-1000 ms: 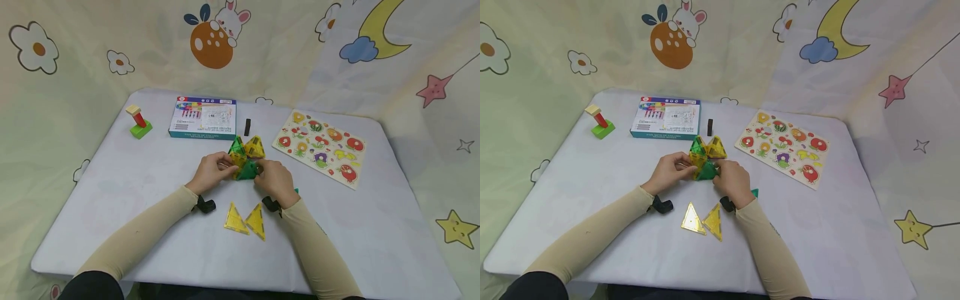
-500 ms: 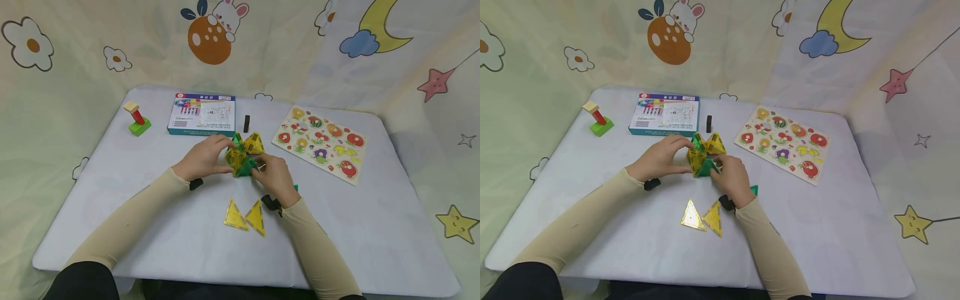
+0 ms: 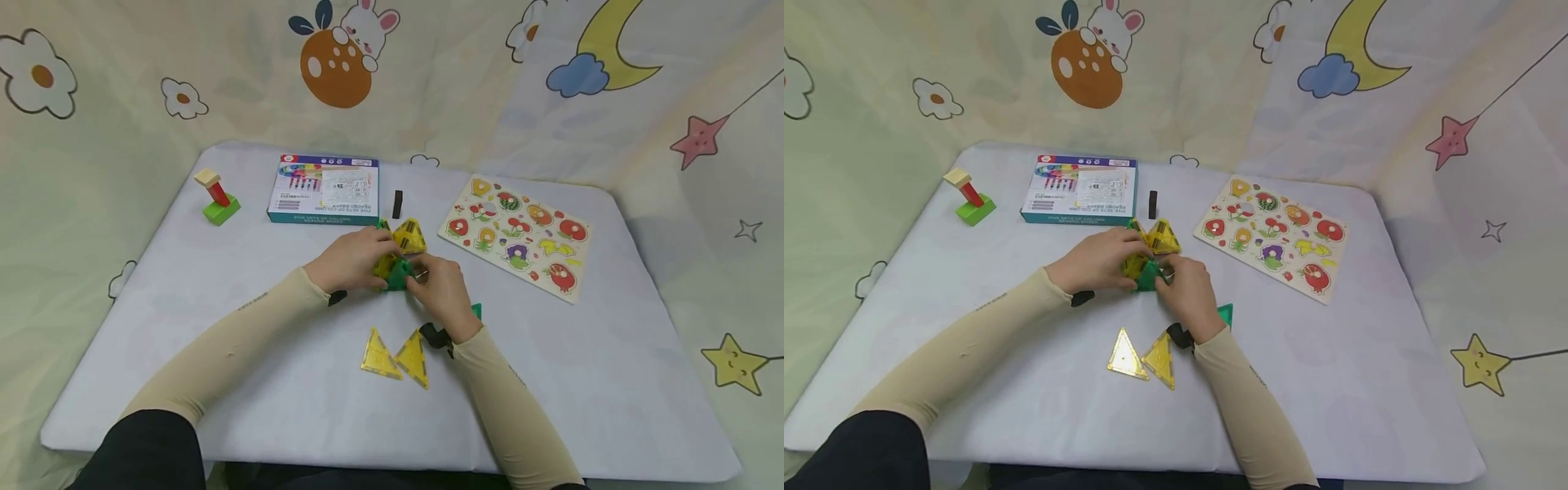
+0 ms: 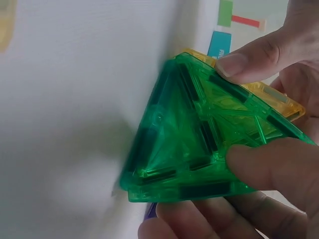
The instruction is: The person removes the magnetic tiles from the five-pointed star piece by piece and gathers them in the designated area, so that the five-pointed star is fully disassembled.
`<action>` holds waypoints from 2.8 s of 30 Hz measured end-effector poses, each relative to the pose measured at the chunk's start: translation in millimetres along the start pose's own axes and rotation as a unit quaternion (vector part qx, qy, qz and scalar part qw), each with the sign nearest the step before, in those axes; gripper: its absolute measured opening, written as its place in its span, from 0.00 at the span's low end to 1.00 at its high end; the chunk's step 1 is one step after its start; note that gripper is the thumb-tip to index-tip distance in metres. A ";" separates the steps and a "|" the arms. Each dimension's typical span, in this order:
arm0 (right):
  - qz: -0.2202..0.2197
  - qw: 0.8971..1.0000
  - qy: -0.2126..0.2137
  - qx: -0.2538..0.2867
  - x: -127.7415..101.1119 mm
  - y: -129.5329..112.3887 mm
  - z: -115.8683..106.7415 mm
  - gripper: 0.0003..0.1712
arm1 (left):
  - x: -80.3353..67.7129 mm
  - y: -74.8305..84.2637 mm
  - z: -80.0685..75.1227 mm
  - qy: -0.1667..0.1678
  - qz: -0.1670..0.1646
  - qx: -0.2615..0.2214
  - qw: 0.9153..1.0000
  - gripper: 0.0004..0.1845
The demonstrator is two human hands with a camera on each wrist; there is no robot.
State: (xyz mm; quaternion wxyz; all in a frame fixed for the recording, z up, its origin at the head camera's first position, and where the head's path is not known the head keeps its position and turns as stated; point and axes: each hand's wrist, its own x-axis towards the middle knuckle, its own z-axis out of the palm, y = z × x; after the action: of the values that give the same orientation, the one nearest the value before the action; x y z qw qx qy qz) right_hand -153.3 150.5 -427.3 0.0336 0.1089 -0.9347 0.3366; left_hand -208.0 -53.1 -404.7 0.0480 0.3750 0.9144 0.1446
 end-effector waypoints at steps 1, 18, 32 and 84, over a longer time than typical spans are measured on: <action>-0.003 1.000 0.002 -0.002 -0.1 -0.3 0.1 0.13 | 0.0 -0.2 0.4 0.001 0.000 0.001 1.000 0.31; -0.001 0.999 0.043 -0.030 -6.2 7.4 -12.7 0.05 | -10.6 -6.3 1.0 0.042 0.018 -0.023 0.999 0.29; 0.105 0.991 -0.065 -0.048 7.5 52.9 -44.5 0.18 | -14.0 -5.7 5.6 0.037 0.007 -0.034 0.999 0.29; 0.069 0.990 -0.043 0.119 -2.4 -0.5 -1.8 0.15 | -20.0 -10.8 11.7 0.055 0.006 -0.037 0.998 0.33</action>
State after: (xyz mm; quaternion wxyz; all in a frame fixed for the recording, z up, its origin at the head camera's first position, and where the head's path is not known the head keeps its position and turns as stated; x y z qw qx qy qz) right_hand -150.9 151.7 -426.0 -0.0431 0.0617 -0.8938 0.4421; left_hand -198.7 -71.7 -419.6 0.0109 0.3697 0.9076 0.1987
